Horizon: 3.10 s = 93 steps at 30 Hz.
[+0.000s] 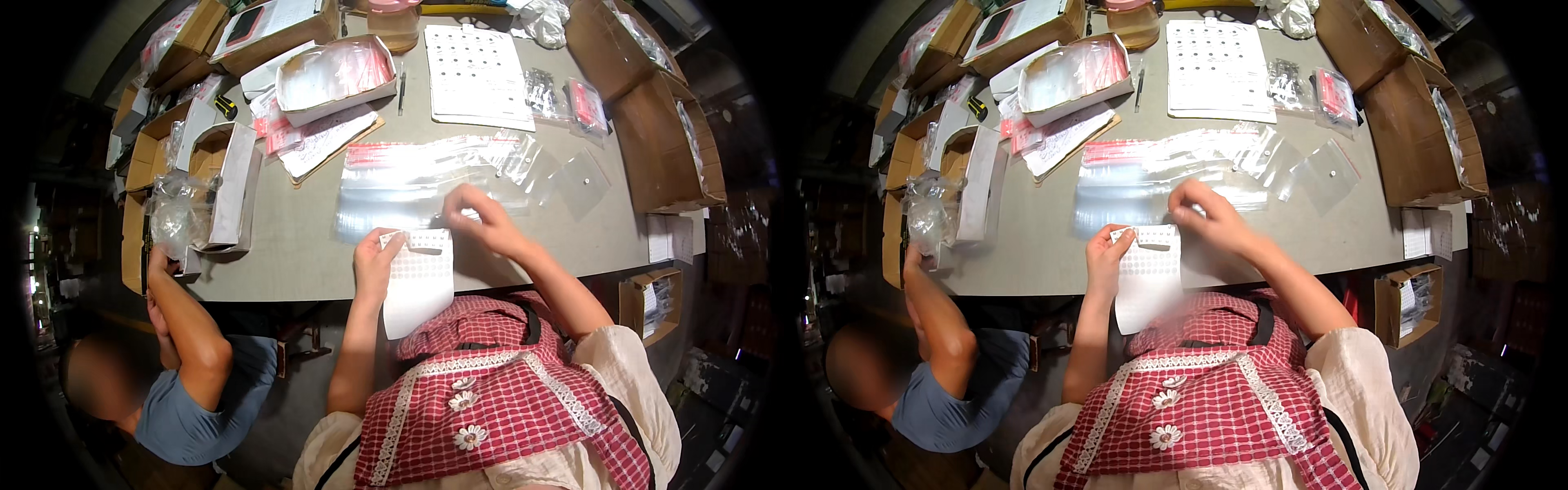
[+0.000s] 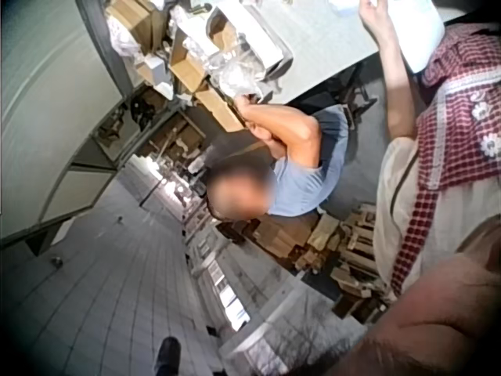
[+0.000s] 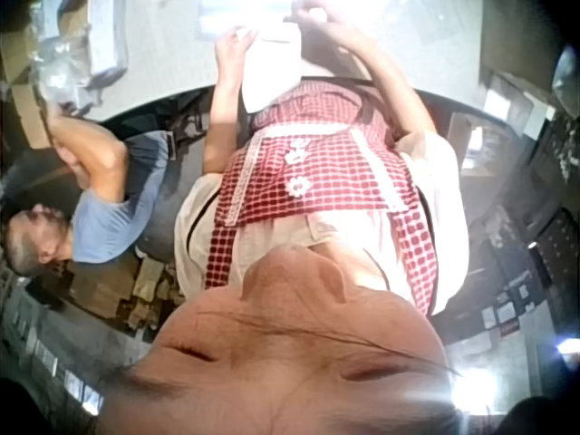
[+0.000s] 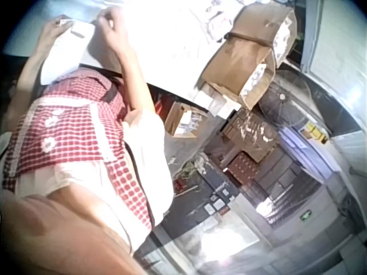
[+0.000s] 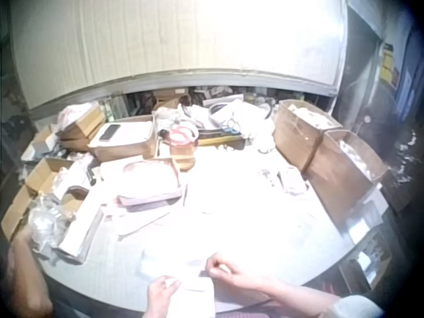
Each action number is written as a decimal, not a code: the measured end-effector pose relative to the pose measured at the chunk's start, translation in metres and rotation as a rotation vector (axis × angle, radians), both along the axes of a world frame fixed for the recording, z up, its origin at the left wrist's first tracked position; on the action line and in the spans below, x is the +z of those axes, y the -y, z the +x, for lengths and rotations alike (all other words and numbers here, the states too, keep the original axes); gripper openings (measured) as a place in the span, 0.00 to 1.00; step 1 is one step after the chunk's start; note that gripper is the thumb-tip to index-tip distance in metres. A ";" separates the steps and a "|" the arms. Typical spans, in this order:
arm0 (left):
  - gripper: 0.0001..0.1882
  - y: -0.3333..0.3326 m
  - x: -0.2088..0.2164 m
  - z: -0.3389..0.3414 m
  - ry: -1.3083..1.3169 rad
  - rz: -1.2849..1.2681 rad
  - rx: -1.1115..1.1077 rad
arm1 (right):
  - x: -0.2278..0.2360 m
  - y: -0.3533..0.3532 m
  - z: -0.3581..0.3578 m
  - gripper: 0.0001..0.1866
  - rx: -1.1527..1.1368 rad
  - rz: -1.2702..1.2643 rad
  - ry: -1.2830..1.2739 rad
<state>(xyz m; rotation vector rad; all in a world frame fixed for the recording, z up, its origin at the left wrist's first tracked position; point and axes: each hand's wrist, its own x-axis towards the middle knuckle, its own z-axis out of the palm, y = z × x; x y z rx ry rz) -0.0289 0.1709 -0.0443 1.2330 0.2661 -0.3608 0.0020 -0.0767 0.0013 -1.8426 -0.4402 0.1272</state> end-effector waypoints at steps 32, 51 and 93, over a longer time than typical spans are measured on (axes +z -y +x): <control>0.06 -0.002 -0.009 -0.001 0.047 0.073 -0.080 | -0.004 0.008 -0.003 0.05 0.204 -0.146 -0.062; 0.08 -0.003 -0.011 -0.003 0.094 0.203 -0.077 | -0.005 0.009 -0.011 0.07 0.212 -0.117 -0.174; 0.09 -0.004 -0.014 -0.003 0.085 0.239 -0.058 | -0.002 -0.003 -0.026 0.12 0.120 -0.103 -0.151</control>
